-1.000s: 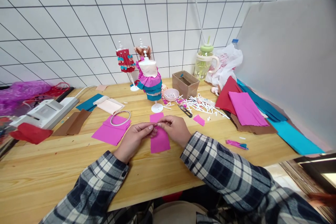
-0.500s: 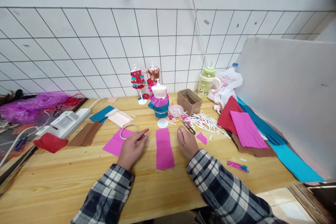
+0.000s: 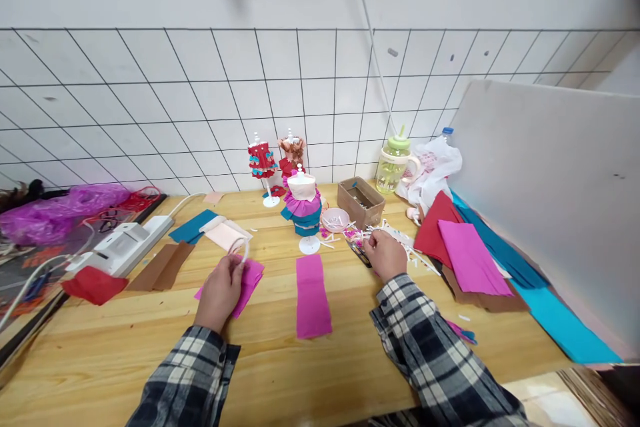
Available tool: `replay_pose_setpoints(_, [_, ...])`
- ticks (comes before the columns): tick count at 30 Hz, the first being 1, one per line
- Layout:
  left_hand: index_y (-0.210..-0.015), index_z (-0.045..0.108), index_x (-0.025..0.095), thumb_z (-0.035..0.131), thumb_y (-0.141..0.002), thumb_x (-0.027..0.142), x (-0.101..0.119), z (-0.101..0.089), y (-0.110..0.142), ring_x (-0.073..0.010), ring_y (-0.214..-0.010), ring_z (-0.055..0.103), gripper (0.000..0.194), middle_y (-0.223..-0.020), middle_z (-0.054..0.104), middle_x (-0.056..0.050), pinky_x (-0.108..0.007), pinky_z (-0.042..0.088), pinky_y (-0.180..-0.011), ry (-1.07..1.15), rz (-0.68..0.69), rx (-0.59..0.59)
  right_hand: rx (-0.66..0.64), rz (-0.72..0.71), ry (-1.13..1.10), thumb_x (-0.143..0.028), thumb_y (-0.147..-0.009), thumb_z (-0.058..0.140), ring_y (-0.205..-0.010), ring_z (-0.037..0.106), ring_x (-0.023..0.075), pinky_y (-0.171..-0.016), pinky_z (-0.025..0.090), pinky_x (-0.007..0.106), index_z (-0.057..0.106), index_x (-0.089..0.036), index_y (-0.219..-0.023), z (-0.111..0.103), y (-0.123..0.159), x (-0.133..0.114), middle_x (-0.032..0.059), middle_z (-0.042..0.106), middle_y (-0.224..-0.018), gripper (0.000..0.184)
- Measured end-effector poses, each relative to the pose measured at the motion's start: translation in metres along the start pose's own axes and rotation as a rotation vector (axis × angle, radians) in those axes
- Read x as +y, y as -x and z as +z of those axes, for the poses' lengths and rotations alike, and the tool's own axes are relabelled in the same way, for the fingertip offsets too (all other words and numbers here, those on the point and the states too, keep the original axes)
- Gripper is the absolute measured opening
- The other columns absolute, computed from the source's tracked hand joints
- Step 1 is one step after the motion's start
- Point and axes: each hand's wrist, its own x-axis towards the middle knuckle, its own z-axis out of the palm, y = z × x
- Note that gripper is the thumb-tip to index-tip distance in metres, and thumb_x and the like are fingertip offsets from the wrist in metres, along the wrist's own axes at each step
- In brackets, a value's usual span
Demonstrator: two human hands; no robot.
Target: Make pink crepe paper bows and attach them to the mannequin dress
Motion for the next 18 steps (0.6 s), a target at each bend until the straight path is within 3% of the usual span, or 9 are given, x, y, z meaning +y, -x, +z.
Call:
replay_pose_setpoints(4, [-0.106,0.048,0.021,0.044,-0.091,0.041,0.0,0.006,0.002,-0.0253,-0.1,0.066,0.025,-0.099,0.073,-0.008,-0.036,0.048,-0.083,0.316,-0.108,0.239,0.018,0.073,-0.086,-0.026,-0.088,0.05,-0.062,0.05,0.0141,-0.055,0.025,0.026,0.065,-0.021,-0.09,0.006,0.002,0.008,0.0001,0.062,-0.071,0.016])
replay_pose_setpoints(7, [-0.113,0.047,0.021,0.048,-0.091,0.041,0.005,0.012,0.003,-0.0225,-0.112,0.062,0.03,-0.107,0.072,-0.01,-0.04,0.043,-0.097,0.643,-0.139,0.353,0.103,0.027,-0.201,-0.023,-0.089,0.047,-0.078,0.057,0.0163,-0.064,0.034,0.026,0.064,-0.023,-0.111,0.009,0.001,0.014,0.0042,0.067,-0.095,0.028])
replay_pose_setpoints(9, [-0.117,0.048,0.02,0.05,-0.091,0.04,0.012,0.014,0.006,-0.0212,-0.116,0.059,0.033,-0.11,0.071,-0.01,-0.041,0.04,-0.104,0.842,-0.147,0.373,0.133,-0.01,-0.248,-0.026,-0.09,0.047,-0.086,0.059,0.0177,-0.07,0.038,0.027,0.067,-0.024,-0.108,0.009,0.0,0.017,0.005,0.067,-0.104,0.027])
replay_pose_setpoints(11, [-0.119,0.049,0.022,0.054,-0.089,0.039,0.022,0.015,0.011,-0.0203,-0.119,0.057,0.035,-0.114,0.069,-0.009,-0.042,0.037,-0.107,0.963,-0.115,0.392,0.126,0.035,-0.244,-0.033,-0.091,0.047,-0.081,0.059,0.0187,-0.069,0.039,0.028,0.071,-0.024,-0.097,0.009,-0.001,0.017,0.0051,0.069,-0.092,0.026])
replay_pose_setpoints(14, [-0.125,0.046,0.024,0.06,-0.086,0.036,0.044,0.019,0.024,-0.02,-0.119,0.056,0.044,-0.116,0.067,-0.007,-0.042,0.037,-0.108,0.98,-0.016,0.341,0.139,0.11,-0.242,-0.037,-0.094,0.039,-0.073,0.057,0.0199,-0.066,0.039,0.03,0.069,-0.019,-0.09,0.009,-0.002,0.016,0.0062,0.066,-0.076,0.035])
replay_pose_setpoints(18, [-0.132,0.04,0.022,0.057,-0.087,0.038,0.081,0.033,0.045,-0.0219,-0.112,0.062,0.05,-0.11,0.07,-0.01,-0.042,0.045,-0.101,0.907,0.063,0.102,0.238,-0.07,-0.403,-0.023,-0.089,0.04,-0.086,0.057,0.0203,-0.078,0.044,0.034,0.058,-0.016,-0.116,0.011,0.0,0.012,0.0103,0.064,-0.104,0.032])
